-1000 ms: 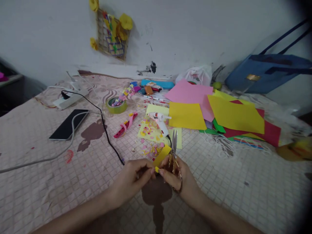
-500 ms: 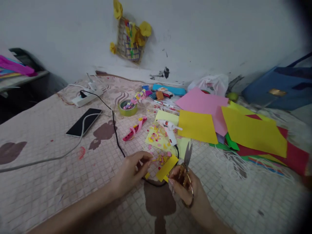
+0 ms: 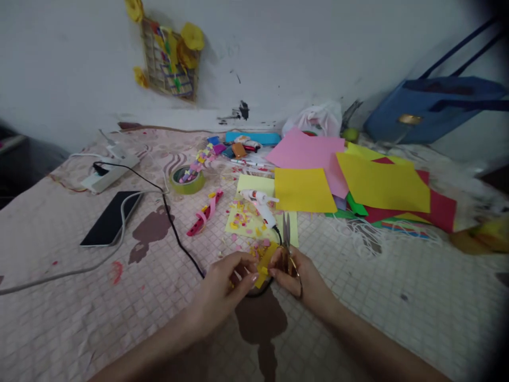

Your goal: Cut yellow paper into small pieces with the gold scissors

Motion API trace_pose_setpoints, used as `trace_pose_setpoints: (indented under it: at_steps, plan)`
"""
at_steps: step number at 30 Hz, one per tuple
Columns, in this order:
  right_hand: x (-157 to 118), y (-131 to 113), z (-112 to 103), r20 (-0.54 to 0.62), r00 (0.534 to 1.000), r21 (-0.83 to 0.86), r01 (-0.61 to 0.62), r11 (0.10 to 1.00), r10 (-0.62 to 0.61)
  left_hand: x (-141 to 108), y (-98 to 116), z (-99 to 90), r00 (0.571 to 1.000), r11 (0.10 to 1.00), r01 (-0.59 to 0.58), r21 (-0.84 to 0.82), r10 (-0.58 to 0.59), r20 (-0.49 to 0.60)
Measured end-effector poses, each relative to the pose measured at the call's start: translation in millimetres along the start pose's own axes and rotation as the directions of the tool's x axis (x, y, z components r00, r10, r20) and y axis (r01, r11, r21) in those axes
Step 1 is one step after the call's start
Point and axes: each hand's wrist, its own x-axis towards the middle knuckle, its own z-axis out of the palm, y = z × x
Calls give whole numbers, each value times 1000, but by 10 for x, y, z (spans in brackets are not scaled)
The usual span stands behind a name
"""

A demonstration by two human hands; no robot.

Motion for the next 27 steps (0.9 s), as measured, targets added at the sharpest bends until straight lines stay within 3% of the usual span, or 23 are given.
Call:
trace_pose_setpoints:
  at_steps: [6, 13, 27]
  plan:
    - [-94, -59, 50, 68, 997, 3, -22, 1000, 22, 38, -37, 129, 997, 1000, -15, 17, 14, 73]
    - [-123, -84, 74, -6, 1000, 16, 21, 1000, -21, 54, 18, 156, 999, 975, 24, -221, -15, 43]
    - [-137, 15, 92, -105, 992, -38, 60, 997, -64, -6, -33, 165, 997, 977, 17, -211, -1, 78]
